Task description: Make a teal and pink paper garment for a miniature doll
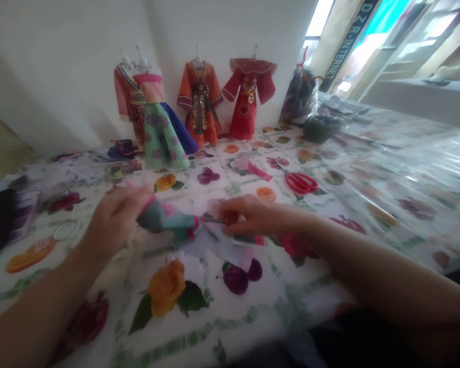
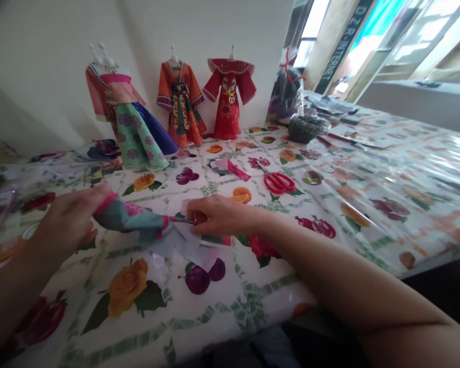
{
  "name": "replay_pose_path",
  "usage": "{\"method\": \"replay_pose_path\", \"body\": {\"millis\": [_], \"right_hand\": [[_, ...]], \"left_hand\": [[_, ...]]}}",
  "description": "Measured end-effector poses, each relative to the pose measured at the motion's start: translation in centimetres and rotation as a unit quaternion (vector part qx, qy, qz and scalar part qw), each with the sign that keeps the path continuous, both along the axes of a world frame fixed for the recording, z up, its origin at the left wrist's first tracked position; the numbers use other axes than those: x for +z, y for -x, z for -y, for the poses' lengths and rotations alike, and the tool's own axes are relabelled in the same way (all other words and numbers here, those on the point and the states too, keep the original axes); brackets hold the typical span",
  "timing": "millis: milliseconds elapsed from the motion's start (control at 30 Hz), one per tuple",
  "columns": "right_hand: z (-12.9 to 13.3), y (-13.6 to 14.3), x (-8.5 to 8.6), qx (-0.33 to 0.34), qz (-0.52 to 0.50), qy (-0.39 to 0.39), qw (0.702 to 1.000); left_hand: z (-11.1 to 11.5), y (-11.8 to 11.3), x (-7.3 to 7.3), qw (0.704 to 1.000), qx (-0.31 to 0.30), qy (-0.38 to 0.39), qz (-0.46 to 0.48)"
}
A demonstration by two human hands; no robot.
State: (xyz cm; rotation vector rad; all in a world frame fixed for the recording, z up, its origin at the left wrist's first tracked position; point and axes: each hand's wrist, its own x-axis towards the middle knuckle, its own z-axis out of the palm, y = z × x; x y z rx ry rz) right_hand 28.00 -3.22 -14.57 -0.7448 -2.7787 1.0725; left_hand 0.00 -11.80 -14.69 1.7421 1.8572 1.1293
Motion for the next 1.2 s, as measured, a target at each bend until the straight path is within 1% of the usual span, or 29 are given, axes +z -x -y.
{"method": "replay_pose_path", "body": {"millis": [33, 67, 100, 133, 167, 200, 233, 300, 333, 367, 400, 467, 567, 700, 800, 867, 933, 1067, 1200], "right_hand": [[0.0, -0.1, 0.3, 0.007, -0.021, 0.026, 0.999], [-0.1, -0.1, 0.5, 0.014, -0.045, 0.052, 0.998], [0.0, -0.1, 0.6, 0.017, -0.068, 0.078, 0.995], [0.1, -0.1, 0.7, 0.018, -0.09, 0.101, 0.991], [0.2, 0.1, 0.6, 0.015, -0.111, 0.123, 0.986], [0.4, 0.2, 0.5, 0.014, -0.127, 0.143, 0.981], [0.6, 0.4, 0.3, 0.012, -0.143, 0.161, 0.976], [1.2, 0.9, -0.3, 0.009, -0.175, 0.185, 0.967], [1.4, 1.2, -0.6, 0.007, -0.187, 0.192, 0.964], [1.7, 1.4, -0.9, 0.003, -0.194, 0.195, 0.961], [1.8, 1.6, -1.1, -0.003, -0.2, 0.197, 0.96], [2.1, 1.9, -1.2, -0.015, -0.201, 0.202, 0.958], [2.0, 2.1, -1.1, -0.036, -0.2, 0.227, 0.952], [1.4, 1.8, -0.7, -0.107, -0.21, 0.231, 0.944], [0.8, 1.5, -0.5, -0.163, -0.223, 0.236, 0.932], [0.4, 1.4, -0.5, -0.176, -0.221, 0.252, 0.925], [0.1, 1.4, -0.6, -0.175, -0.215, 0.274, 0.921], [-0.2, 1.4, -1.2, -0.184, -0.238, 0.304, 0.904], [-0.4, 1.3, -1.7, -0.213, -0.276, 0.333, 0.876]], "left_hand": [[0.1, -0.2, -0.1, 0.993, 0.012, -0.019, -0.117], [0.2, -0.5, -0.3, 0.975, 0.023, -0.048, -0.215], [0.3, -0.9, -0.5, 0.955, 0.028, -0.086, -0.281], [0.5, -1.3, -0.7, 0.942, 0.02, -0.123, -0.312], [0.7, -1.7, -0.8, 0.936, 0.002, -0.155, -0.315], [0.9, -2.2, -1.1, 0.937, -0.029, -0.17, -0.303], [1.2, -2.7, -1.3, 0.941, -0.071, -0.167, -0.285], [1.9, -3.6, -1.7, 0.943, -0.172, -0.135, -0.251], [2.2, -4.0, -1.9, 0.941, -0.212, -0.118, -0.236], [2.4, -4.3, -2.1, 0.941, -0.237, -0.103, -0.221], [2.6, -4.6, -2.2, 0.943, -0.245, -0.088, -0.207], [2.8, -4.9, -2.4, 0.954, -0.235, -0.06, -0.178], [2.7, -4.7, -2.3, 0.97, -0.205, -0.027, -0.13], [2.1, -3.9, -1.7, 0.984, -0.154, -0.041, -0.076], [1.7, -3.3, -1.1, 0.989, -0.115, -0.048, -0.077], [1.5, -3.1, -0.8, 0.991, -0.098, -0.041, -0.084], [1.5, -2.8, -0.6, 0.991, -0.09, -0.036, -0.087], [1.4, -2.4, -0.6, 0.992, -0.088, -0.056, -0.075], [1.2, -2.0, -0.6, 0.983, -0.158, -0.056, -0.078]]}}
